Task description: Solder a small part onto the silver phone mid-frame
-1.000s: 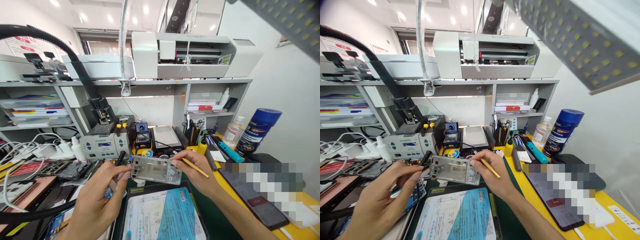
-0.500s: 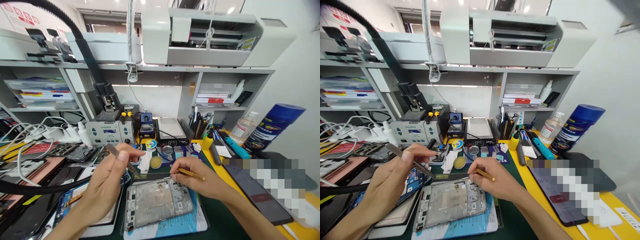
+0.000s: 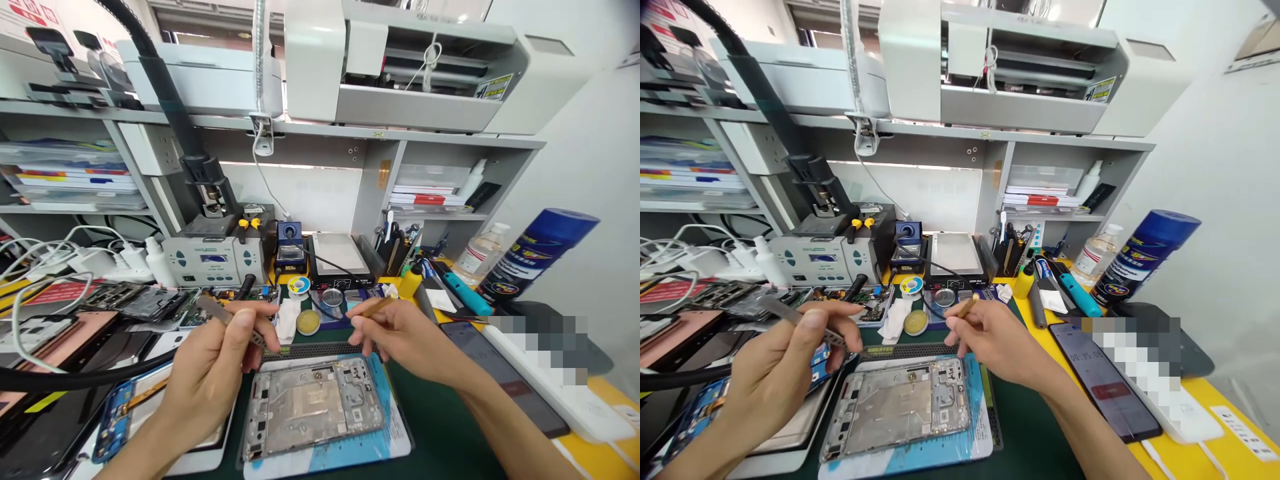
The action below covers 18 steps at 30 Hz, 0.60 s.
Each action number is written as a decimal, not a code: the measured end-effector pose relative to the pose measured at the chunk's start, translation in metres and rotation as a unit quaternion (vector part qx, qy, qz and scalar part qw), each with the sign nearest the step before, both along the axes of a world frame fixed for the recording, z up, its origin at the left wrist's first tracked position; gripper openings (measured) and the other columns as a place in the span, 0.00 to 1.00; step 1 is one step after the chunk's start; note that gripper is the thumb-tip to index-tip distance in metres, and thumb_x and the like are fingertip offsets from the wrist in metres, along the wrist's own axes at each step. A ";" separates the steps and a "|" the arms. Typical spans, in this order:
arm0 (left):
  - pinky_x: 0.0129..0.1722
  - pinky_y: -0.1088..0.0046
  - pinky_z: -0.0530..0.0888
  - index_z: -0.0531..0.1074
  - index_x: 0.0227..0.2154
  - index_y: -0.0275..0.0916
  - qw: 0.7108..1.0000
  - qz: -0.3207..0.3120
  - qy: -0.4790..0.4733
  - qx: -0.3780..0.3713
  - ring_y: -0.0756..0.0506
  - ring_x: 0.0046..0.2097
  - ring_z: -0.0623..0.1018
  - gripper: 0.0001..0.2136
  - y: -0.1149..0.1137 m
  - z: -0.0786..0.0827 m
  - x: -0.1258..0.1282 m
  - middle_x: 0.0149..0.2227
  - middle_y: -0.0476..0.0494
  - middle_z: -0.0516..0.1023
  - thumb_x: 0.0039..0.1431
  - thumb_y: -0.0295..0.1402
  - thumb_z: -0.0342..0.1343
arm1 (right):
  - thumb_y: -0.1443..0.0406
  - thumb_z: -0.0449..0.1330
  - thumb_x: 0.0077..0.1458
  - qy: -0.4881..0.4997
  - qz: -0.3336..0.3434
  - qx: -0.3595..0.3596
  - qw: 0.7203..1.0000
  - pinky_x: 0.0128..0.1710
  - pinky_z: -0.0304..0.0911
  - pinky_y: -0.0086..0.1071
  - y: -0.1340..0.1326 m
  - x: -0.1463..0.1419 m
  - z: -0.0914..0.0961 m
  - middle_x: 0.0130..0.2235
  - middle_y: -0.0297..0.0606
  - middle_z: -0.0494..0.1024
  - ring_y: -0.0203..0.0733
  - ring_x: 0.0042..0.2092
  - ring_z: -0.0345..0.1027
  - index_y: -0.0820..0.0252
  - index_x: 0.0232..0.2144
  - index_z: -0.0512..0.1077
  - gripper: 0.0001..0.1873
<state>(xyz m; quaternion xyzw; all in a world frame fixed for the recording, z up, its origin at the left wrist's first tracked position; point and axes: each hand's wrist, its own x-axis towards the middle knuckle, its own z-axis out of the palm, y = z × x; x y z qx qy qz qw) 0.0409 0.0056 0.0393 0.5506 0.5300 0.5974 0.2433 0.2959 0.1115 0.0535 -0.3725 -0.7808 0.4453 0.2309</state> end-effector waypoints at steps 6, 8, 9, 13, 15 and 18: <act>0.26 0.73 0.76 0.76 0.49 0.43 0.991 -0.106 -0.017 -0.076 0.50 0.26 0.75 0.15 0.002 0.002 0.000 0.35 0.49 0.79 0.72 0.46 0.52 | 0.48 0.59 0.67 0.064 -0.031 -0.073 0.995 0.20 0.60 0.27 -0.011 -0.010 -0.004 0.31 0.38 0.81 0.36 0.25 0.74 0.60 0.33 0.74 0.21; 0.30 0.73 0.79 0.78 0.48 0.45 0.989 -0.119 0.028 -0.083 0.50 0.28 0.78 0.13 -0.001 -0.001 -0.005 0.38 0.47 0.82 0.73 0.44 0.52 | 0.46 0.56 0.69 0.079 -0.036 -0.110 0.990 0.18 0.57 0.26 -0.017 -0.014 -0.011 0.30 0.35 0.80 0.35 0.22 0.73 0.59 0.38 0.71 0.22; 0.33 0.73 0.80 0.80 0.43 0.46 0.988 -0.113 0.064 -0.082 0.49 0.31 0.81 0.13 -0.004 -0.003 -0.007 0.40 0.47 0.83 0.73 0.43 0.51 | 0.46 0.55 0.69 0.084 -0.038 -0.127 0.988 0.17 0.57 0.25 -0.020 -0.016 -0.014 0.30 0.34 0.79 0.34 0.22 0.72 0.59 0.38 0.70 0.22; 0.50 0.71 0.81 0.82 0.38 0.51 0.978 -0.052 0.201 -0.030 0.43 0.52 0.83 0.11 -0.012 -0.014 -0.011 0.48 0.50 0.84 0.70 0.40 0.54 | 0.47 0.61 0.66 0.122 -0.059 -0.181 0.974 0.18 0.53 0.23 -0.031 -0.023 -0.026 0.29 0.30 0.76 0.29 0.21 0.68 0.57 0.34 0.66 0.21; 0.56 0.68 0.78 0.81 0.46 0.53 0.980 0.030 0.195 0.027 0.42 0.52 0.83 0.10 -0.013 -0.020 -0.007 0.49 0.50 0.84 0.70 0.39 0.55 | 0.46 0.61 0.66 0.129 -0.065 -0.196 0.970 0.19 0.53 0.23 -0.034 -0.025 -0.030 0.29 0.30 0.74 0.29 0.22 0.66 0.57 0.33 0.66 0.22; 0.40 0.73 0.80 0.78 0.41 0.52 0.990 0.037 0.134 0.030 0.47 0.34 0.82 0.12 -0.008 -0.025 0.004 0.42 0.51 0.83 0.74 0.41 0.49 | 0.43 0.59 0.65 0.103 -0.075 -0.200 0.971 0.22 0.55 0.26 -0.037 -0.027 -0.035 0.29 0.31 0.72 0.31 0.23 0.63 0.57 0.33 0.69 0.25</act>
